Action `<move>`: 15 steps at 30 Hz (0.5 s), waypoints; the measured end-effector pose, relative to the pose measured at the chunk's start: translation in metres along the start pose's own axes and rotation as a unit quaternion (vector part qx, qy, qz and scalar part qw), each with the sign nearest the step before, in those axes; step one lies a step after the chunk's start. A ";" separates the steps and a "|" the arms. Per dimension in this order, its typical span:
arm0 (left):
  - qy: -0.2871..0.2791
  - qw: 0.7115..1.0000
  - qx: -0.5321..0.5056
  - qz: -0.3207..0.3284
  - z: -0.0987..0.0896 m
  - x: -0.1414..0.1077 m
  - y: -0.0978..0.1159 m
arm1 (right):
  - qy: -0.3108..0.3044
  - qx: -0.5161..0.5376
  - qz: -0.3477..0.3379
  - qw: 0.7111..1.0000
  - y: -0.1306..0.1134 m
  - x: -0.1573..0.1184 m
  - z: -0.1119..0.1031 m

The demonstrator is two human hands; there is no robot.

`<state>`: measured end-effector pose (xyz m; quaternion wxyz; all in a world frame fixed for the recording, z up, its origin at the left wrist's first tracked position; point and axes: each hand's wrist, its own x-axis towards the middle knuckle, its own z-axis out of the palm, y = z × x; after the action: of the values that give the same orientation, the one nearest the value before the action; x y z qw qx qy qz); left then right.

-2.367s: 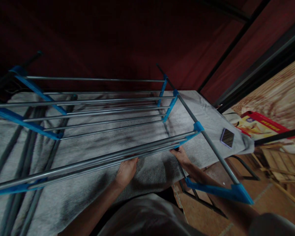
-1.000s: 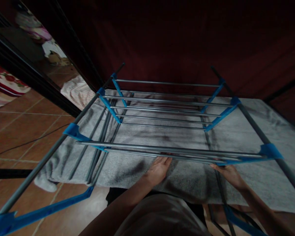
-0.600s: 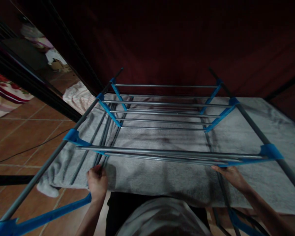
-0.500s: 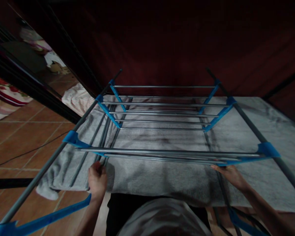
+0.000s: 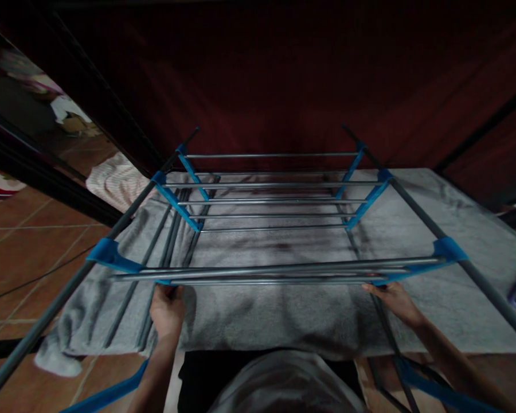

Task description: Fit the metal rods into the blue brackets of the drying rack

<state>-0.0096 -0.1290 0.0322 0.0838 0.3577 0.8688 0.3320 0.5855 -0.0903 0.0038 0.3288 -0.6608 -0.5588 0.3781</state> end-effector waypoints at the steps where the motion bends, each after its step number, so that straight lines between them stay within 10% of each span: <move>1: -0.001 1.000 -0.007 0.001 0.000 -0.002 0.000 | 0.006 -0.003 0.006 1.000 0.001 0.000 -0.002; 10: -0.045 0.984 -0.168 -0.037 0.007 0.002 -0.007 | 0.034 -0.010 0.025 0.999 0.002 -0.001 -0.004; 15: -0.011 0.998 -0.065 -0.023 0.008 0.002 -0.001 | 0.045 -0.001 0.028 0.999 0.005 -0.002 0.001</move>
<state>-0.0082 -0.1240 0.0253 0.1242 0.3352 0.8525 0.3813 0.5867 -0.0931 -0.0012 0.3423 -0.6926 -0.5252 0.3567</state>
